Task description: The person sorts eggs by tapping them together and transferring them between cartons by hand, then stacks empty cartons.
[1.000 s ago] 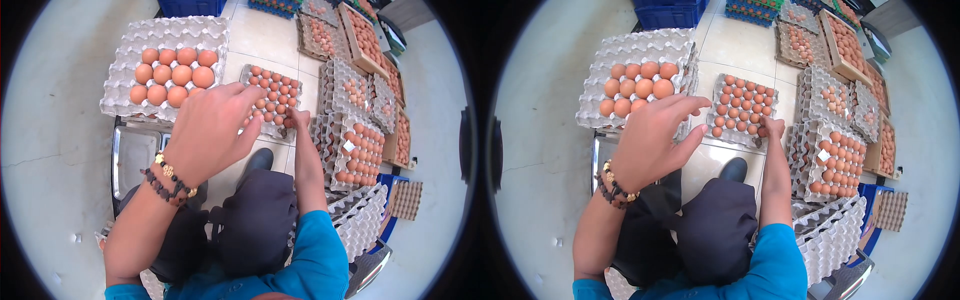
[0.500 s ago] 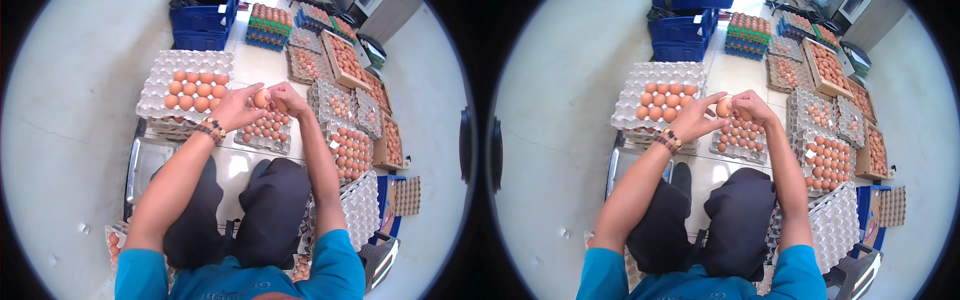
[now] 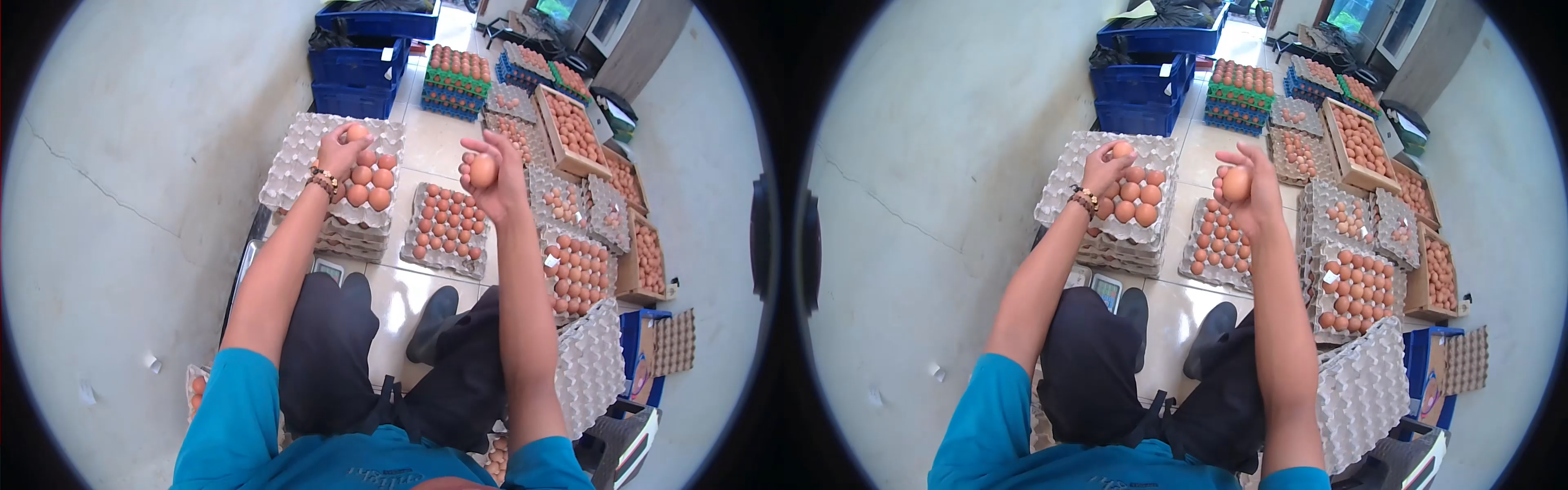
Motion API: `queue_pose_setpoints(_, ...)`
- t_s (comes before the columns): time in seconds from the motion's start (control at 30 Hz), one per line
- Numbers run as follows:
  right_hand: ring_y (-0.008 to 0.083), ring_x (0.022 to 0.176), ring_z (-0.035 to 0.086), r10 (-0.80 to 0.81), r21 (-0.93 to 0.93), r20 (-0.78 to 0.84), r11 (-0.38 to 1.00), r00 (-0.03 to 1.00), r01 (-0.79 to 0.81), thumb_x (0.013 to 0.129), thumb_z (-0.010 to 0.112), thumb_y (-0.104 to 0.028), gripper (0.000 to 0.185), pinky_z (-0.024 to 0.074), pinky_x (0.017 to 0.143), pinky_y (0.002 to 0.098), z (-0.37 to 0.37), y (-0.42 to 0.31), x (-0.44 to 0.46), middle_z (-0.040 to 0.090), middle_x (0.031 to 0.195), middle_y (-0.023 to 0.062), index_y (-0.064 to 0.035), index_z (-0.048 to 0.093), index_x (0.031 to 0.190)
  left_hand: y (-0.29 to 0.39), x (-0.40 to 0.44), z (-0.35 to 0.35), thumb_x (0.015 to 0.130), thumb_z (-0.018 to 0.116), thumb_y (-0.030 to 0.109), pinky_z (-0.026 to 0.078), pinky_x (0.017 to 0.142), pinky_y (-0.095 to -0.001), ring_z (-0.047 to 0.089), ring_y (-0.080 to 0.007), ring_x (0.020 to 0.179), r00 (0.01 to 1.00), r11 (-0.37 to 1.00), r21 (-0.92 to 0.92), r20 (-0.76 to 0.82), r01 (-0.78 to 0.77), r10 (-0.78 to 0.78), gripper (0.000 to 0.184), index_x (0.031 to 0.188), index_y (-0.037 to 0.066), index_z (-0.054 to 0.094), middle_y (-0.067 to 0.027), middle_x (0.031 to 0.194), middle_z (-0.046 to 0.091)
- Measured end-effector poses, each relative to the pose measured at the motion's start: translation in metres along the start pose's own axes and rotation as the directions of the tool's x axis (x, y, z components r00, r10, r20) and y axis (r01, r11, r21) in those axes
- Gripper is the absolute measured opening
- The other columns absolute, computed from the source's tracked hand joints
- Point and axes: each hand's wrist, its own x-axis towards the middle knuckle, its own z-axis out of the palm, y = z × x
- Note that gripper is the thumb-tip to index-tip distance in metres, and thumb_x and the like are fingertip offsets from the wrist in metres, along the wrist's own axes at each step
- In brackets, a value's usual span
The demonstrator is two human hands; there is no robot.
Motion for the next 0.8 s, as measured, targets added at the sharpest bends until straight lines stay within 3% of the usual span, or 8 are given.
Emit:
queue_pose_setpoints(0.13,0.0155,0.064,0.057,0.015,0.229,-0.181,0.973,0.983,0.027,0.091,0.055,-0.029,0.031,0.0498,0.054,0.0257,-0.027,0.017,0.005,0.057,0.074,0.0052,0.0001,0.058,0.101,-0.038,0.044,0.012,0.074,0.080,0.017,0.057,0.080,-0.0324,0.069,-0.0223,0.093,0.981,0.900,0.401,-0.024,-0.167,0.193,0.047,0.118,0.008,0.065,-0.0132,0.102,0.070)
queue_pose_setpoints(0.17,0.0164,0.064,0.057,-0.023,0.231,-0.217,0.970,0.976,0.074,0.091,0.054,-0.027,0.028,0.0507,0.055,0.0263,-0.028,0.015,0.004,0.057,0.074,0.0052,-0.0003,0.058,0.098,-0.038,0.047,0.017,0.072,0.079,0.020,0.055,0.087,-0.0383,0.067,-0.0303,0.098,0.966,0.826,0.525,-0.028,-0.205,0.258,0.047,0.116,0.011,0.068,-0.0167,0.106,0.068)
queue_pose_setpoints(0.3,0.0177,0.065,0.057,-0.129,0.169,-0.234,0.971,0.964,0.171,0.091,0.054,-0.027,0.028,0.0519,0.058,0.0289,-0.040,0.011,0.020,0.057,0.074,0.0054,-0.0004,0.058,0.098,-0.042,0.058,0.030,0.074,0.075,0.020,0.051,0.094,-0.0427,0.062,-0.0367,0.100,0.947,0.619,0.749,0.036,-0.236,0.318,0.042,0.115,0.011,0.070,-0.0192,0.108,0.061)
queue_pose_setpoints(0.4,0.0220,0.071,0.059,-0.094,0.179,-0.216,0.975,0.972,0.133,0.092,0.052,-0.027,0.030,0.0537,0.064,0.0336,-0.040,0.016,0.034,0.058,0.078,0.0083,0.0006,0.057,0.100,-0.054,0.071,0.030,0.077,0.073,0.020,0.052,0.093,-0.0403,0.064,-0.0344,0.099,0.975,0.647,0.747,0.012,-0.156,0.221,0.039,0.115,0.012,0.071,-0.0177,0.110,0.061)
queue_pose_setpoints(0.5,0.0268,0.078,0.061,-0.024,0.211,-0.183,0.976,0.983,0.063,0.094,0.049,-0.030,0.034,0.0556,0.071,0.0387,-0.031,0.024,0.050,0.059,0.086,0.0124,0.0024,0.056,0.103,-0.019,0.036,0.051,0.080,0.070,0.020,0.053,0.089,-0.0394,0.064,-0.0309,0.096,0.901,0.672,0.637,0.088,-0.378,0.424,0.036,0.115,0.012,0.071,-0.0165,0.110,0.061)
queue_pose_setpoints(0.6,0.0284,0.083,0.062,0.059,0.284,-0.157,0.959,0.986,-0.012,0.096,0.044,-0.035,0.042,0.0566,0.074,0.0416,-0.018,0.035,0.062,0.058,0.091,0.0144,0.0044,0.053,0.106,0.050,-0.017,0.081,0.085,0.068,0.021,0.055,0.082,-0.0366,0.065,-0.0243,0.092,0.870,0.858,0.195,0.245,-0.476,0.427,0.031,0.114,0.010,0.071,-0.0126,0.113,0.066)
queue_pose_setpoints(0.7,0.0281,0.091,0.062,0.094,0.345,-0.048,0.936,0.994,-0.072,0.099,0.034,-0.042,0.052,0.0534,0.082,0.0442,-0.010,0.050,0.073,0.059,0.102,0.0172,0.0056,0.050,0.114,0.083,-0.049,0.087,0.084,0.069,0.021,0.053,0.085,-0.0381,0.064,-0.0262,0.094,0.729,0.751,0.243,0.540,-0.613,0.421,0.036,0.118,0.010,0.069,-0.0112,0.118,0.066)
queue_pose_setpoints(0.8,0.0268,0.096,0.060,0.181,0.333,0.039,0.925,0.983,-0.183,0.099,0.029,-0.045,0.057,0.0503,0.087,0.0440,0.000,0.051,0.058,0.060,0.107,0.0191,0.0057,0.050,0.115,0.070,-0.056,0.084,0.084,0.070,0.021,0.049,0.091,-0.0390,0.063,-0.0280,0.098,0.555,0.316,0.458,0.657,-0.831,0.510,0.039,0.121,0.010,0.068,-0.0119,0.117,0.067)
